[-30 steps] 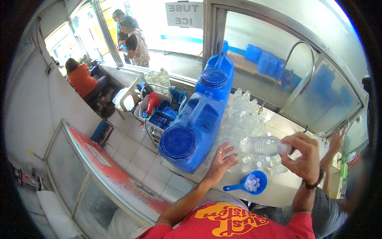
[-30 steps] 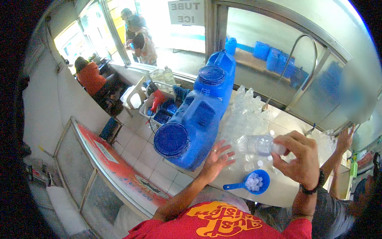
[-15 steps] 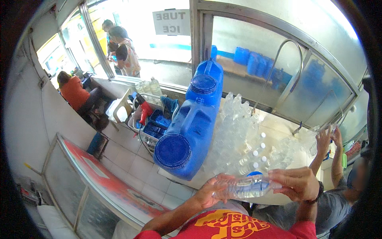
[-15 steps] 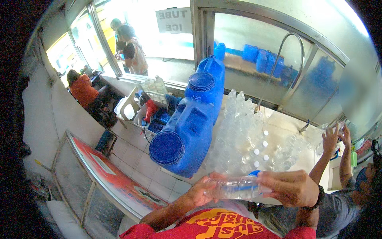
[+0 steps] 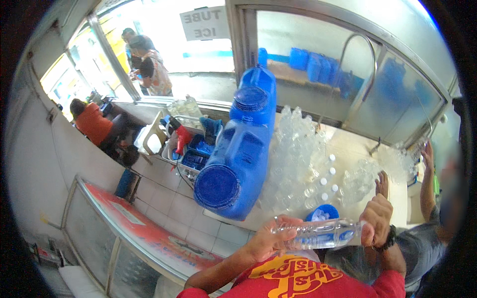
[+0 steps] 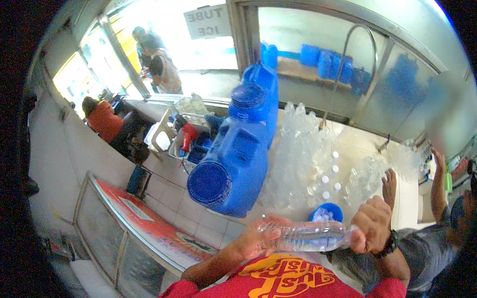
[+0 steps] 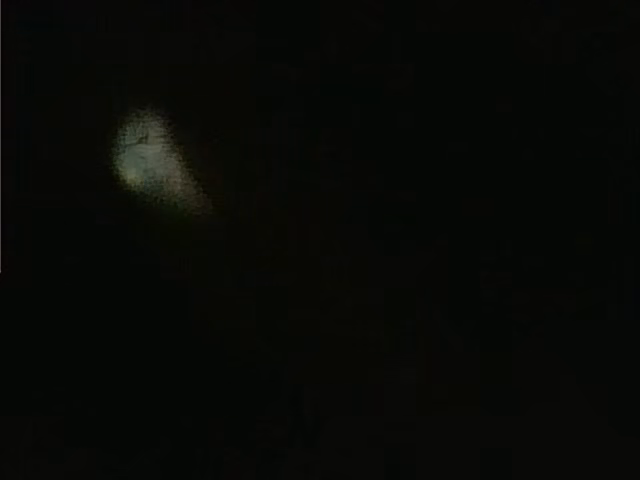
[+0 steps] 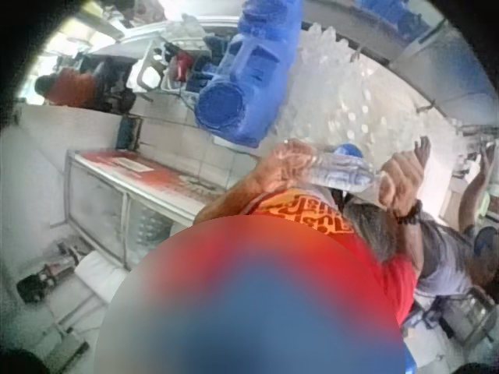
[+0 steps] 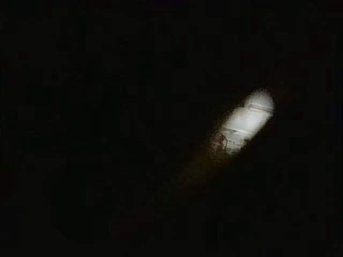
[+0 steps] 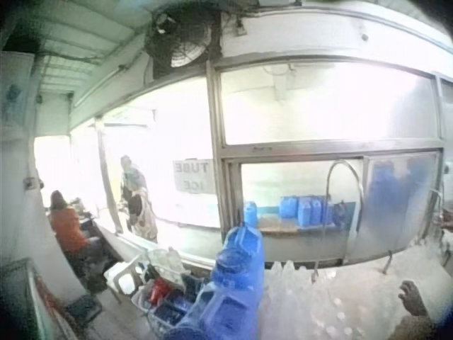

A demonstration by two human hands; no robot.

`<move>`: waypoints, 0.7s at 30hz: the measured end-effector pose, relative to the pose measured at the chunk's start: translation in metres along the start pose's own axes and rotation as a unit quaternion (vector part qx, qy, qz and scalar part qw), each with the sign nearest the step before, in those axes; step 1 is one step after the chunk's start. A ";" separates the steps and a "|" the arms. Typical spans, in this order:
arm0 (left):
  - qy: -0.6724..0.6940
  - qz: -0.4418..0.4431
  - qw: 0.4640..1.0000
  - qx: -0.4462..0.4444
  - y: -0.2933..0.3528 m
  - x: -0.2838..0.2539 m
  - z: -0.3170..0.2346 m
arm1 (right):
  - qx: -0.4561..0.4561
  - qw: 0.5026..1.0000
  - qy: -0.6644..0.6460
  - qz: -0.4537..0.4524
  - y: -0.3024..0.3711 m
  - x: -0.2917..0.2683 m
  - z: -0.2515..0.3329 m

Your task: The person repeatedly fills small plastic bottles with water from a large blue dispenser, adds ice using a blue scoop, and secures the caps. The filled bottles are placed on the counter in a row. A coworker performs similar actions nearby.

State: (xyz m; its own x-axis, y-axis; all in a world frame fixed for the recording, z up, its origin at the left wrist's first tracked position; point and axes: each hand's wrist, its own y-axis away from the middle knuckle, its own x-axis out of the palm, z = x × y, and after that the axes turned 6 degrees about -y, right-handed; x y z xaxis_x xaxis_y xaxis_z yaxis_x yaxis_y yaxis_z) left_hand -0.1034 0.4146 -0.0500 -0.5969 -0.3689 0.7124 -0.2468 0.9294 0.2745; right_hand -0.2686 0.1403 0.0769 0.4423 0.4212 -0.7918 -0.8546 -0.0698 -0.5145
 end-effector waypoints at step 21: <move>-0.657 -0.168 0.613 0.406 -0.068 -0.019 0.005 | 0.141 0.961 0.196 -0.138 -0.081 0.052 -0.110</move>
State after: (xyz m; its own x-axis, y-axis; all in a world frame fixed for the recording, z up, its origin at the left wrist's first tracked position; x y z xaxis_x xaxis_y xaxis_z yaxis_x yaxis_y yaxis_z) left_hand -0.0792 0.3589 -0.0856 -0.3757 -0.7244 -0.5780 -0.5044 0.6830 -0.5283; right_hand -0.1462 0.0684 0.0412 0.6833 0.0112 -0.7301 -0.7059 0.2657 -0.6566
